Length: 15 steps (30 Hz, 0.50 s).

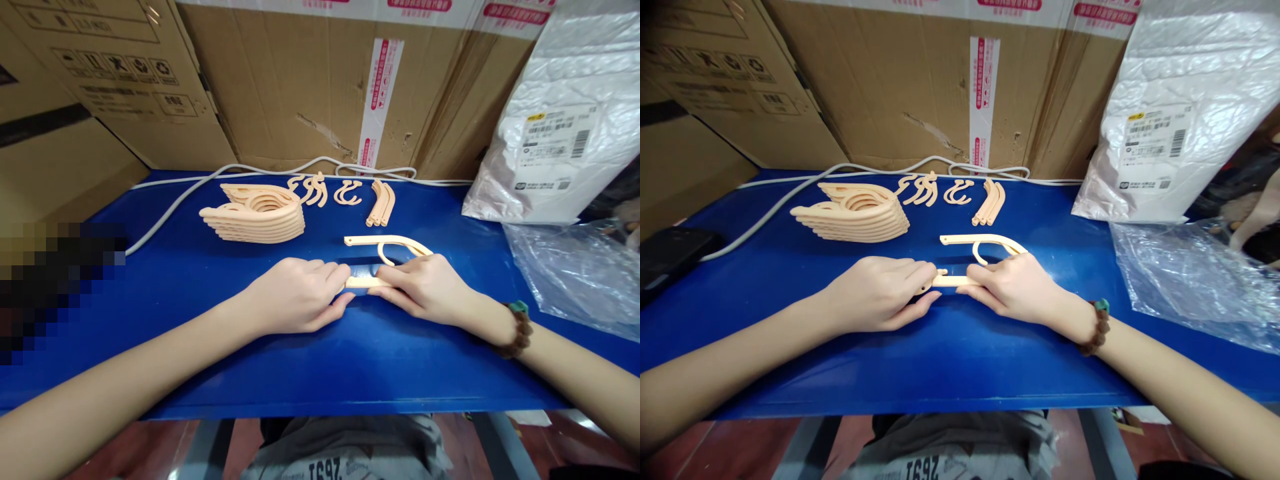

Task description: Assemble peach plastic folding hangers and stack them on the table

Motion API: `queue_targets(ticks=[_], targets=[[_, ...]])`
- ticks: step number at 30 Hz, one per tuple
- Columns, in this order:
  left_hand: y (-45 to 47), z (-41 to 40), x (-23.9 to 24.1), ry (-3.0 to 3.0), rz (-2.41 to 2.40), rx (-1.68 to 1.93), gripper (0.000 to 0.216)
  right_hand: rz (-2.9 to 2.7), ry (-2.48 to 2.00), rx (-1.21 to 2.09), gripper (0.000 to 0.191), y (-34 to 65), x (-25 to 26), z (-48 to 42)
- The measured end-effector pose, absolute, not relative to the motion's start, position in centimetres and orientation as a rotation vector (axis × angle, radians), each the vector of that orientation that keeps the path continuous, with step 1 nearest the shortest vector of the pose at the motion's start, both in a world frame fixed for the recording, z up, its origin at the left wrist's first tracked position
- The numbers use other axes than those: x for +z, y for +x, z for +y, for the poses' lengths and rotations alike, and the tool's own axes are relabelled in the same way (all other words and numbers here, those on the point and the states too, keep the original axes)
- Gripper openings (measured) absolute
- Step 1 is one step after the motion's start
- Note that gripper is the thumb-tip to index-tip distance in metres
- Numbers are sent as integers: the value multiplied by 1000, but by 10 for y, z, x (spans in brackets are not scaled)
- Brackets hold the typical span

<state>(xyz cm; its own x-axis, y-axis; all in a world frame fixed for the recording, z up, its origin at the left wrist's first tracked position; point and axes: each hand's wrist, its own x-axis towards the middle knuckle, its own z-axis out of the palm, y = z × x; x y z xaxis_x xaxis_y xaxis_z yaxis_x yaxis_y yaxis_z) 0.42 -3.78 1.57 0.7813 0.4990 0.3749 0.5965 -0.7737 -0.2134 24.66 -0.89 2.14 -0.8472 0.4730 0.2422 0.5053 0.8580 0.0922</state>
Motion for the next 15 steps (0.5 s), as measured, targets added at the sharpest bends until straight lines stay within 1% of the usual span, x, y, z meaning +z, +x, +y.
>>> queue_targets(ticks=[6,9,15], targets=[[5,-39,14,-2733,-766,-478,27,-2931,-627,-201,48,249,22,-3],[5,-38,13,-2750,-786,-485,28,-2939,-633,-206,49,249,22,-2],[6,-38,13,-2703,-842,-458,26,-2904,-694,-223,45,248,22,-6]])
